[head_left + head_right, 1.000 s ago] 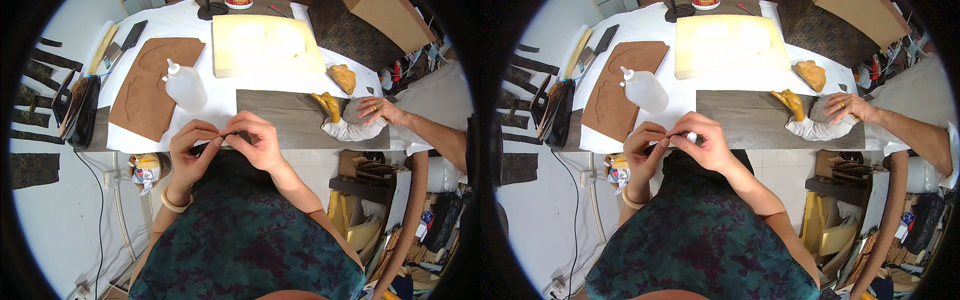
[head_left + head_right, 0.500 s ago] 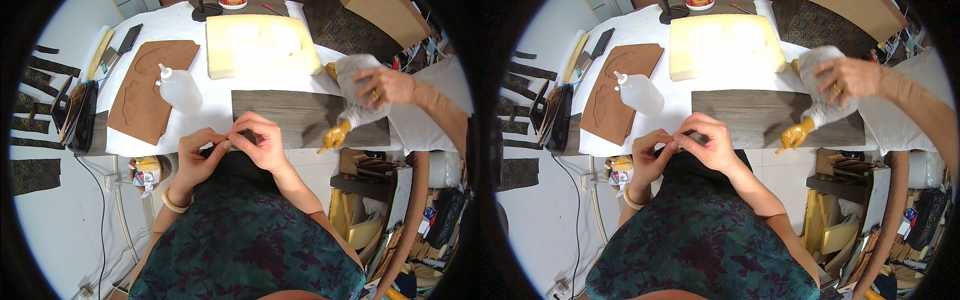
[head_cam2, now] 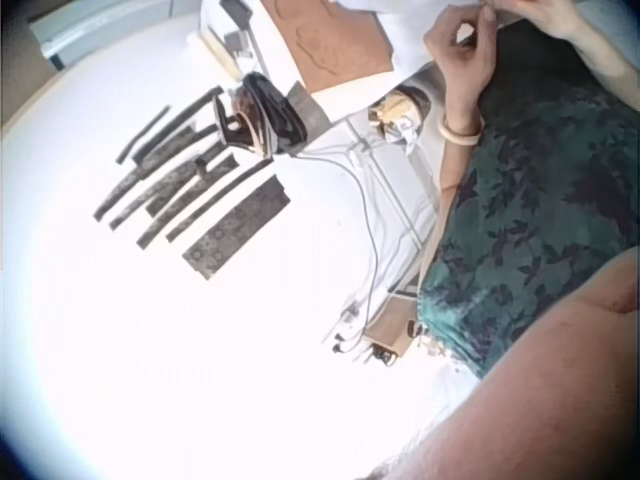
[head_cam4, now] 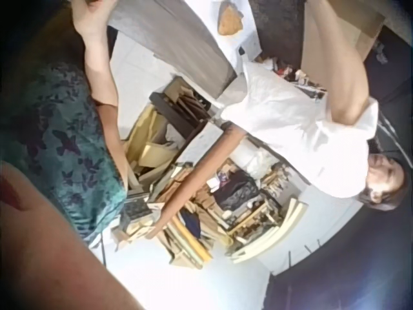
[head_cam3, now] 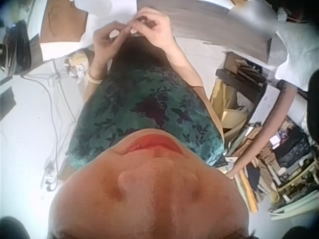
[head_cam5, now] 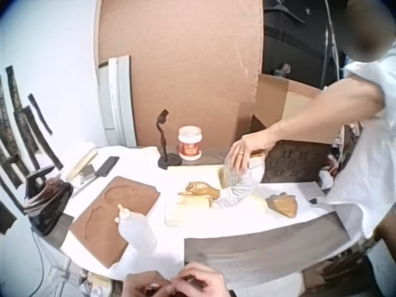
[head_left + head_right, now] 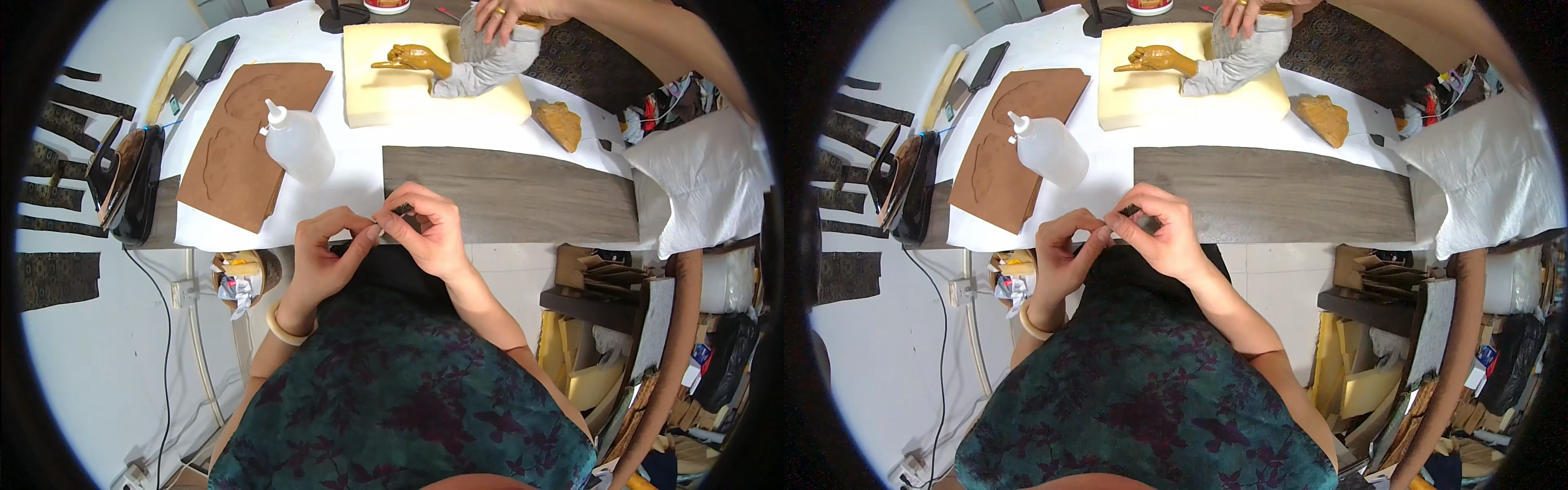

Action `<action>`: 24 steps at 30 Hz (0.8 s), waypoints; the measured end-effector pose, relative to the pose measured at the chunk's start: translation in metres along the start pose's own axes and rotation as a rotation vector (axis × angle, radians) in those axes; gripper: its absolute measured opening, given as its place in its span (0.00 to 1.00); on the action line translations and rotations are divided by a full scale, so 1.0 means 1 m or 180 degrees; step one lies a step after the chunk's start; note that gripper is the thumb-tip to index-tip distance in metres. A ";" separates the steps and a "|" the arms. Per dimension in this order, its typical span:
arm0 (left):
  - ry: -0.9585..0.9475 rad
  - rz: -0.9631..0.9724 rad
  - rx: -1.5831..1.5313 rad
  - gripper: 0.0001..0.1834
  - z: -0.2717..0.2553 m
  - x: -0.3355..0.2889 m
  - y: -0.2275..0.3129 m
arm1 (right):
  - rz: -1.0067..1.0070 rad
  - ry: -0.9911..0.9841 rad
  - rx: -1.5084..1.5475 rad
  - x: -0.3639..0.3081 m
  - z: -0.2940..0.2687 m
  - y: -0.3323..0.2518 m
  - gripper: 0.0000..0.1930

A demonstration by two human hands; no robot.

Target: The person applies glue to small patterned fabric strips and adheres them to a larger fabric sheet. They then place a cardboard box on the table, line its interior with a white sheet, and insert the glued fabric sheet into the box.

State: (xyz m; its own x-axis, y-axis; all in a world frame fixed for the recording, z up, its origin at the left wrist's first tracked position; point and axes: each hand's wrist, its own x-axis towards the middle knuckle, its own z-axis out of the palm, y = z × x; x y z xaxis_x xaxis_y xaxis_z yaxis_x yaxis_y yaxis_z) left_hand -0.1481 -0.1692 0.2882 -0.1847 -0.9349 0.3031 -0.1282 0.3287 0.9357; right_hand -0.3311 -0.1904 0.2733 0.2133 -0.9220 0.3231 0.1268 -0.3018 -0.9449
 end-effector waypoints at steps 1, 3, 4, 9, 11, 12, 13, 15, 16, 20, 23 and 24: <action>0.0036 -0.0034 -0.0008 0.02 0.001 0.002 0.001 | 0.0067 -0.0026 0.0139 0.000 0.000 -0.001 0.03; 0.0081 -0.0191 -0.0058 0.03 0.003 -0.005 0.003 | 0.0251 -0.0069 0.0451 0.000 0.002 -0.012 0.02; 0.0092 -0.0282 -0.0106 0.03 0.005 -0.010 0.002 | 0.0099 -0.0176 0.0018 -0.001 -0.001 -0.008 0.03; 0.0013 -0.0150 -0.0135 0.06 0.003 -0.001 -0.001 | 0.0108 -0.0089 0.0076 -0.001 -0.002 -0.002 0.04; 0.0055 -0.0167 -0.0153 0.06 0.002 0.002 -0.001 | 0.0100 -0.0014 0.0300 0.003 0.001 -0.004 0.04; 0.0074 -0.0167 -0.0164 0.06 0.002 0.003 -0.001 | 0.0100 -0.0015 0.0254 0.003 0.001 -0.003 0.03; 0.0052 -0.0156 -0.0190 0.06 0.003 0.002 -0.003 | 0.0141 -0.0066 0.0224 0.000 0.000 -0.003 0.03; 0.0023 -0.0143 -0.0226 0.06 0.004 -0.004 -0.004 | 0.0224 -0.0184 0.0181 -0.005 0.001 -0.005 0.04; -0.0006 -0.0196 -0.0251 0.06 0.003 -0.004 -0.003 | 0.0162 -0.0197 0.0196 -0.003 0.001 -0.006 0.04; 0.0022 -0.0286 -0.0276 0.06 0.005 -0.006 -0.002 | 0.0080 -0.0164 0.0382 -0.004 0.000 -0.003 0.04; 0.0022 -0.0222 -0.0078 0.04 0.006 -0.005 -0.001 | 0.0066 -0.0031 0.0253 -0.005 0.001 -0.001 0.04; 0.0018 -0.0162 -0.0015 0.04 0.007 -0.004 0.000 | 0.0048 0.0009 0.0141 -0.006 0.000 -0.001 0.04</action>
State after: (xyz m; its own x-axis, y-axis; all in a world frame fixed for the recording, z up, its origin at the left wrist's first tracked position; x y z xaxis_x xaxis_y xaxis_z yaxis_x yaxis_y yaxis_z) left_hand -0.1538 -0.1646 0.2854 -0.1725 -0.9512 0.2561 -0.1327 0.2800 0.9508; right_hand -0.3329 -0.1845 0.2725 0.2127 -0.9271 0.3086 0.1664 -0.2768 -0.9464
